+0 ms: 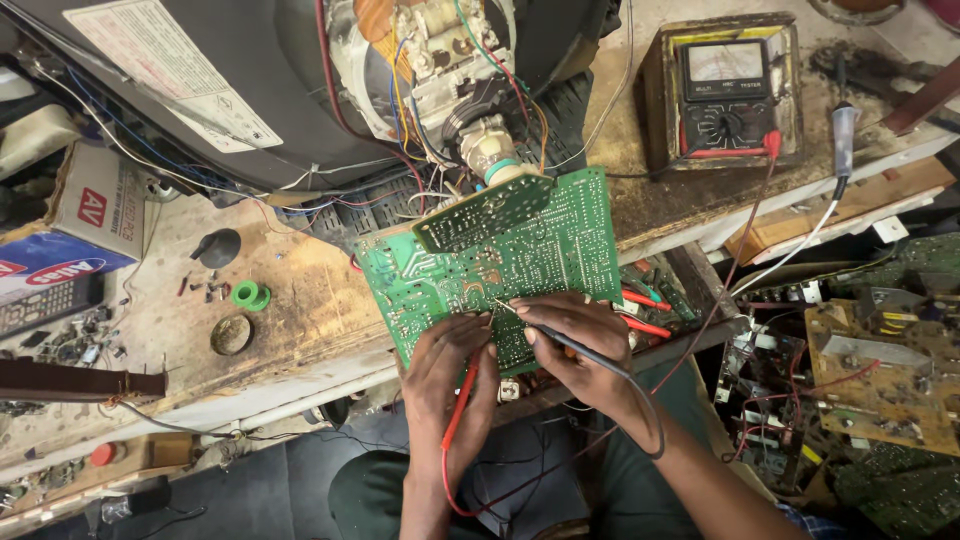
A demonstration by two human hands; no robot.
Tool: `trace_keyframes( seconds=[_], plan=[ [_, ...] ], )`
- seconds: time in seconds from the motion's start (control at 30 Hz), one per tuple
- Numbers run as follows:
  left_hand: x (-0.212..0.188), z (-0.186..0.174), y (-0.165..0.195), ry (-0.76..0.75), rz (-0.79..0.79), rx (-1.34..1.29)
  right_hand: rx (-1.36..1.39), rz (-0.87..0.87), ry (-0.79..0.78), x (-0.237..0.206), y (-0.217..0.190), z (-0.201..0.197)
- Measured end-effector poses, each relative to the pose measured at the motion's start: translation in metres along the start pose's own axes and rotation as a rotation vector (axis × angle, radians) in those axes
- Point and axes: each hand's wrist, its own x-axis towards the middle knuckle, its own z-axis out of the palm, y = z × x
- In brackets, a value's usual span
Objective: The person sits on the floor and works on a green circuit board, using a soldering iron to solder components and a multimeter to test connections. The person handles the board, soldering iron, and multimeter probes throughout the task.
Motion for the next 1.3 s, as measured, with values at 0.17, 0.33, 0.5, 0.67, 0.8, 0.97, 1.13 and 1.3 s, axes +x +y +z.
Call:
trace_keyframes(
  seconds=[0.17,0.33,0.5,0.67,0.8,0.97,1.13,1.3],
  plan=[
    [0.001,-0.001,0.0,-0.002,0.012,0.003,-0.008,0.013,0.004,0.0,0.0,0.0],
    [0.001,-0.005,0.001,-0.011,-0.035,0.019,-0.018,0.038,0.013,-0.001,-0.003,0.002],
    [0.0,-0.006,0.001,-0.023,-0.053,-0.012,-0.035,0.065,-0.012,-0.001,-0.003,0.002],
    [-0.001,-0.007,-0.001,-0.016,-0.041,-0.031,-0.023,0.029,-0.014,-0.002,-0.001,0.002],
    [-0.001,-0.01,-0.002,0.003,-0.041,-0.093,-0.016,0.074,-0.027,-0.003,-0.001,0.001],
    [-0.001,-0.012,-0.001,0.0,-0.04,-0.089,-0.017,0.067,-0.021,-0.003,0.0,0.003],
    [0.001,-0.014,0.001,-0.012,-0.04,-0.069,-0.018,0.044,-0.018,-0.004,0.0,0.003],
    [0.002,-0.013,0.002,-0.014,-0.053,-0.069,-0.001,0.05,-0.022,-0.004,0.001,0.004]
  ],
)
